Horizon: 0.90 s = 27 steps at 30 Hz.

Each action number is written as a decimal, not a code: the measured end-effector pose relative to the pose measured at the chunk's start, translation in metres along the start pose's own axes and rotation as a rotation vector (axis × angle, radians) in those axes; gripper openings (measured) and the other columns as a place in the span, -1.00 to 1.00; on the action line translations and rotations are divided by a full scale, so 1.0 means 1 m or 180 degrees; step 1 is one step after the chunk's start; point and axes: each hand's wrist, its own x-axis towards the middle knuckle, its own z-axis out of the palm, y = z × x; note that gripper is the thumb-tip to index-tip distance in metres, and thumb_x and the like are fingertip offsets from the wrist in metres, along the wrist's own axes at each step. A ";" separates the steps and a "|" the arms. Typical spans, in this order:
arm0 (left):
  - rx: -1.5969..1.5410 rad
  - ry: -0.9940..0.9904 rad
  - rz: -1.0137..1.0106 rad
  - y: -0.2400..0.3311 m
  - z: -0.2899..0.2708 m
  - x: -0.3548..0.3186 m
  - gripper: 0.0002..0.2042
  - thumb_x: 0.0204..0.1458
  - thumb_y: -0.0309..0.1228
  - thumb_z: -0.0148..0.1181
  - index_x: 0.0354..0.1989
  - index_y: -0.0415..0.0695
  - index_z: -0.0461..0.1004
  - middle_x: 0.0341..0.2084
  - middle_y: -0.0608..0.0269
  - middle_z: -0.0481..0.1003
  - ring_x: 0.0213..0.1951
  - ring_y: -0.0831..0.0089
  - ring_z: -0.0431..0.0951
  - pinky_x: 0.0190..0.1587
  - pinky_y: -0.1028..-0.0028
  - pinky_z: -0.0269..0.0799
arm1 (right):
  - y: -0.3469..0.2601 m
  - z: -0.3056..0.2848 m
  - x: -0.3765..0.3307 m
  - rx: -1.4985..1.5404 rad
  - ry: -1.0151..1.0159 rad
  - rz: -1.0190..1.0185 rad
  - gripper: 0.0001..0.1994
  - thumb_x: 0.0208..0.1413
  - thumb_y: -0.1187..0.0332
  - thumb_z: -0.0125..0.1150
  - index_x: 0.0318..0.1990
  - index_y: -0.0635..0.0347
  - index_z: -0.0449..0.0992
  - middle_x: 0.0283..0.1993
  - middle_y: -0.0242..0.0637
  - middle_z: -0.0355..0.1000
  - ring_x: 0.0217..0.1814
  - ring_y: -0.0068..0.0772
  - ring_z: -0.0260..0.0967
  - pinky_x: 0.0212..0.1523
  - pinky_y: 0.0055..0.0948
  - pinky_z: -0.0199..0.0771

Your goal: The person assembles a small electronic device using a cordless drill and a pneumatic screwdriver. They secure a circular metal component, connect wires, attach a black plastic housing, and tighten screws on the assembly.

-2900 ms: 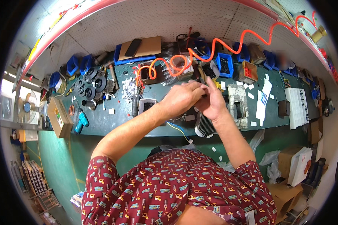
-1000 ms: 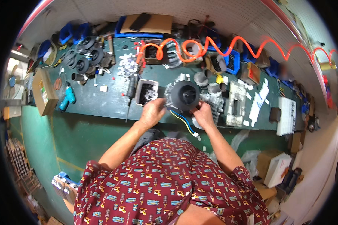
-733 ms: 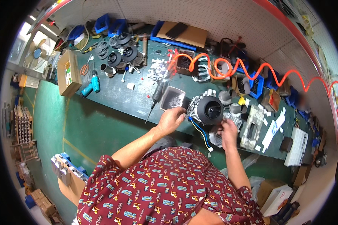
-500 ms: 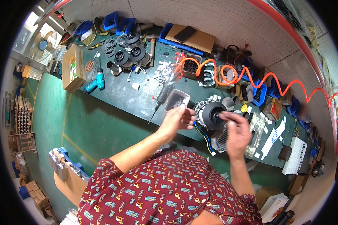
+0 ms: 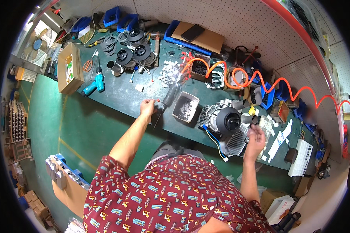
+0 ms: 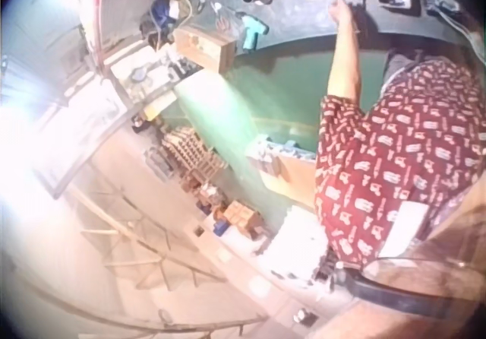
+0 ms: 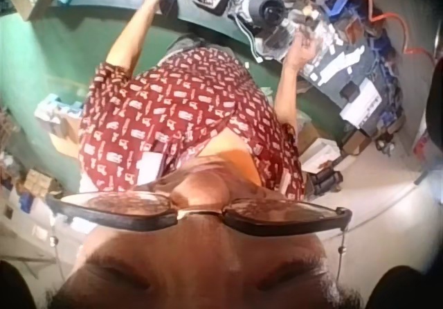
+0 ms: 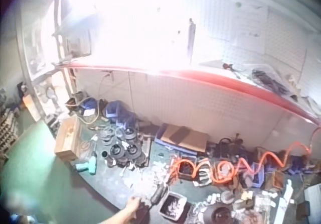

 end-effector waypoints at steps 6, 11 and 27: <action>0.1961 0.0923 0.2713 -0.002 -0.003 0.038 -0.49 0.03 -0.47 0.28 0.20 -0.30 0.42 -0.03 -0.12 0.57 0.00 -0.02 0.57 0.08 0.20 0.50 | 0.053 -0.023 -0.046 -0.0002 0.0091 0.0813 -0.68 0.27 0.56 0.17 0.15 0.41 0.44 0.12 -0.06 0.52 0.00 -0.38 0.55 -0.10 -0.47 0.61; 0.2344 -0.0293 0.2382 0.018 0.040 0.024 -0.54 -0.01 -0.41 0.33 0.09 -0.32 0.52 0.02 -0.24 0.57 0.09 -0.08 0.58 0.16 0.13 0.46 | 0.053 -0.011 -0.058 -0.0030 -0.0021 0.1088 -0.66 0.22 0.56 0.24 0.15 0.39 0.45 0.10 -0.11 0.50 0.00 -0.42 0.52 -0.10 -0.47 0.61; 0.2668 -0.1577 0.1179 0.061 0.068 0.037 -0.55 -0.23 -0.24 0.40 -0.18 -0.30 0.58 -0.41 0.13 0.61 -0.39 0.37 0.59 -0.27 0.33 0.52 | 0.060 -0.001 -0.071 -0.0014 -0.0083 0.0886 -0.51 0.11 0.53 0.38 0.20 0.42 0.43 0.12 -0.17 0.51 0.09 -0.41 0.48 0.10 -0.41 0.53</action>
